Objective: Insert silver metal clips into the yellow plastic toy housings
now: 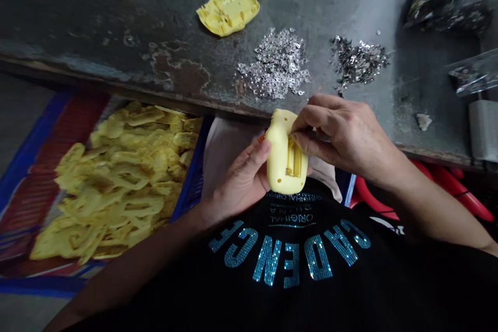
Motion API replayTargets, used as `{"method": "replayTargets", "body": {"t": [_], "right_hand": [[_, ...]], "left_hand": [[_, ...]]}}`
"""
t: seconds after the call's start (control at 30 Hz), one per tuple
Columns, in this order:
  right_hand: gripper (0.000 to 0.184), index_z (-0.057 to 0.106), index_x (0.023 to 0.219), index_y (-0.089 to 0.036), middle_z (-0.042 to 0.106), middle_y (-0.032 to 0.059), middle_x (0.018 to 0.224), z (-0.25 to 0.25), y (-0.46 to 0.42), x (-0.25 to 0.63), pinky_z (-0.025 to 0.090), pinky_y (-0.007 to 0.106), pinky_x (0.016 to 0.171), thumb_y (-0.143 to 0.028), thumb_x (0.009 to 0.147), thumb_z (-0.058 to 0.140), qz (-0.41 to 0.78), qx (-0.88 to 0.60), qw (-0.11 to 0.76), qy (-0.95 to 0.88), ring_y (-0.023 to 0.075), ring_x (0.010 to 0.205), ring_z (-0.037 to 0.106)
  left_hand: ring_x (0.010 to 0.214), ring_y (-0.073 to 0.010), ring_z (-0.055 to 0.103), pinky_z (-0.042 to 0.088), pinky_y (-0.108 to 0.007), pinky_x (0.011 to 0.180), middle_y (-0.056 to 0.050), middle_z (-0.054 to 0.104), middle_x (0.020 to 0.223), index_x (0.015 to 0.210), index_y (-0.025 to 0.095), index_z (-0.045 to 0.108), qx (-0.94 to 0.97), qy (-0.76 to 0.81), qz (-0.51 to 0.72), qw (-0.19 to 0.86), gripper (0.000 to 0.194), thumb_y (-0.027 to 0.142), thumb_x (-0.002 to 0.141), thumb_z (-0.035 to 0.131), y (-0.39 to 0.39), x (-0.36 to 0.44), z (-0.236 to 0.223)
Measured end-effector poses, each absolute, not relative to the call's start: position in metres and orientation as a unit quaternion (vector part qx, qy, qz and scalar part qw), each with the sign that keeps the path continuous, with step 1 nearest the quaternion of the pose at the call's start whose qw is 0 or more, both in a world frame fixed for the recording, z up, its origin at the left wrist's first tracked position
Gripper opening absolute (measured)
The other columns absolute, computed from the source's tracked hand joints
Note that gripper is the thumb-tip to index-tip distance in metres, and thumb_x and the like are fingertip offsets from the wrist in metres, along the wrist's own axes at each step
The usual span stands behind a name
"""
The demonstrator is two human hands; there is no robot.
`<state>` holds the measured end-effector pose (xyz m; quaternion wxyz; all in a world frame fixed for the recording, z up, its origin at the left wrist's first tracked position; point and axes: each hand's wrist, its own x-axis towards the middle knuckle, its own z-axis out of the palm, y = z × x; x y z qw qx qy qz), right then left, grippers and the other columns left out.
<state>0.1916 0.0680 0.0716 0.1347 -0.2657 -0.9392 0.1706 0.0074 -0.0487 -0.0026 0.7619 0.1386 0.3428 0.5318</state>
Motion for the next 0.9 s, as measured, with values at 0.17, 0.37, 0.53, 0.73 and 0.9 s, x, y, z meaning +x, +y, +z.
{"method": "replayTargets", "body": {"t": [0.17,0.37,0.53,0.73,0.9], "right_hand": [[0.027,0.077,0.099,-0.019,0.073,0.0040,0.092,0.065,0.061,0.195,0.046,0.030,0.067,-0.033,0.113,0.059,0.165,-0.282,0.186,-0.927,0.0151,0.076,0.065],[0.016,0.079,0.112,-0.021,0.078,0.0069,0.105,0.055,0.063,0.203,0.058,0.035,0.080,-0.031,0.109,0.067,0.229,-0.270,0.295,-0.887,0.0207,0.094,0.073],[0.044,0.070,0.138,-0.020,0.076,0.0107,0.131,0.046,0.071,0.201,0.062,0.041,0.094,-0.040,0.100,0.079,0.331,-0.258,0.247,-0.874,0.0258,0.114,0.071],[0.040,0.067,0.127,-0.022,0.072,0.0069,0.121,0.029,0.068,0.196,0.063,0.039,0.087,-0.034,0.092,0.080,0.357,-0.264,0.259,-0.858,0.0231,0.105,0.069],[0.039,0.063,0.122,-0.026,0.070,0.0052,0.115,0.012,0.055,0.198,0.062,0.038,0.082,-0.031,0.088,0.080,0.322,-0.302,0.324,-0.836,0.0220,0.101,0.067]], "left_hand": [[0.146,-0.0426,0.064,0.069,-0.050,0.103,-0.012,0.076,0.144,0.137,0.023,0.074,0.104,0.363,0.542,0.751,0.059,0.059,0.092,0.085,-0.049,0.008,-0.011],[0.129,-0.0402,0.076,0.072,-0.045,0.086,-0.011,0.081,0.132,0.135,0.024,0.075,0.109,0.352,0.537,0.759,0.061,0.062,0.089,0.086,-0.048,0.010,-0.004],[0.127,-0.0367,0.076,0.069,-0.043,0.096,-0.007,0.082,0.128,0.132,0.026,0.076,0.158,0.395,0.561,0.710,0.058,0.055,0.086,0.093,-0.051,0.008,-0.003],[0.097,-0.0236,0.082,0.064,-0.029,0.081,-0.009,0.086,0.117,0.145,0.025,0.076,0.267,0.428,0.535,0.678,0.058,0.049,0.094,0.088,-0.061,-0.002,-0.013],[0.099,-0.0219,0.081,0.063,-0.029,0.091,-0.011,0.087,0.115,0.131,0.022,0.086,0.293,0.470,0.509,0.659,0.045,0.048,0.095,0.088,-0.060,-0.007,-0.009]]}}
